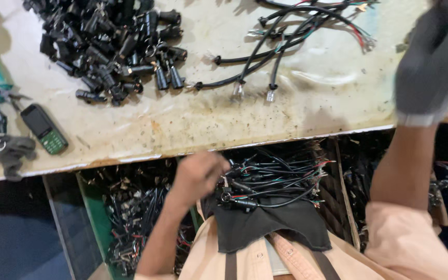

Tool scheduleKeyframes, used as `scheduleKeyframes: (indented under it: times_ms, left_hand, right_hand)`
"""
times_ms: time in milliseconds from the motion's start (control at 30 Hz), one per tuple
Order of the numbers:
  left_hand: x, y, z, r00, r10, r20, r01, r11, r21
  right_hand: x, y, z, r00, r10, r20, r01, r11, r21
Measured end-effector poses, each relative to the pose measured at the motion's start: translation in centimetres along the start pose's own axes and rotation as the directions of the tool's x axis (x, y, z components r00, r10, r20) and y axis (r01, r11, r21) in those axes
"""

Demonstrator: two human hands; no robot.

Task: The person repeatedly picks black cylindrical connectors and short wires with exposed ends, then presses the connector onto the wire end. They use pliers to crimp or secure the connection, then place the finished assembly into a green bin. The process is repeated for multiple units.

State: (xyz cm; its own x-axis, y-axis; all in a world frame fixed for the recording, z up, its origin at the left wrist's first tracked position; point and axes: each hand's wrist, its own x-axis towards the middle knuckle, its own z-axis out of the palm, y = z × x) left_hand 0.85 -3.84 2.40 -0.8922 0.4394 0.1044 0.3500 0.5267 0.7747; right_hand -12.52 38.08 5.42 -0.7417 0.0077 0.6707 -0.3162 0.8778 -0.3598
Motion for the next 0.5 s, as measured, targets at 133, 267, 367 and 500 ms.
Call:
scheduleKeyframes:
  times_ms: [133,267,367,500]
  left_hand:
    - [5.7,-2.3,-2.2,0.975,0.031,-0.222,0.066,0.907,0.417]
    - [13.8,-7.5,-3.6,0.889,0.285,-0.359,0.123,0.605,0.786]
    - [17.0,-10.8,-4.4,0.985,0.051,-0.167,0.115,0.535,0.837]
    - [16.7,-12.1,-5.0,0.978,0.146,-0.149,0.032,0.603,0.797]
  right_hand:
    - [-8.0,-2.1,1.9,0.972,-0.088,0.217,0.086,0.996,0.017]
    - [-7.5,-6.5,2.7,0.915,-0.055,0.399,0.108,0.988,-0.11]
    - [-4.9,-9.8,0.8,0.939,-0.1,0.328,0.124,0.991,-0.051]
    - [-4.5,-12.8,3.6,0.955,-0.129,0.265,0.075,0.976,0.206]
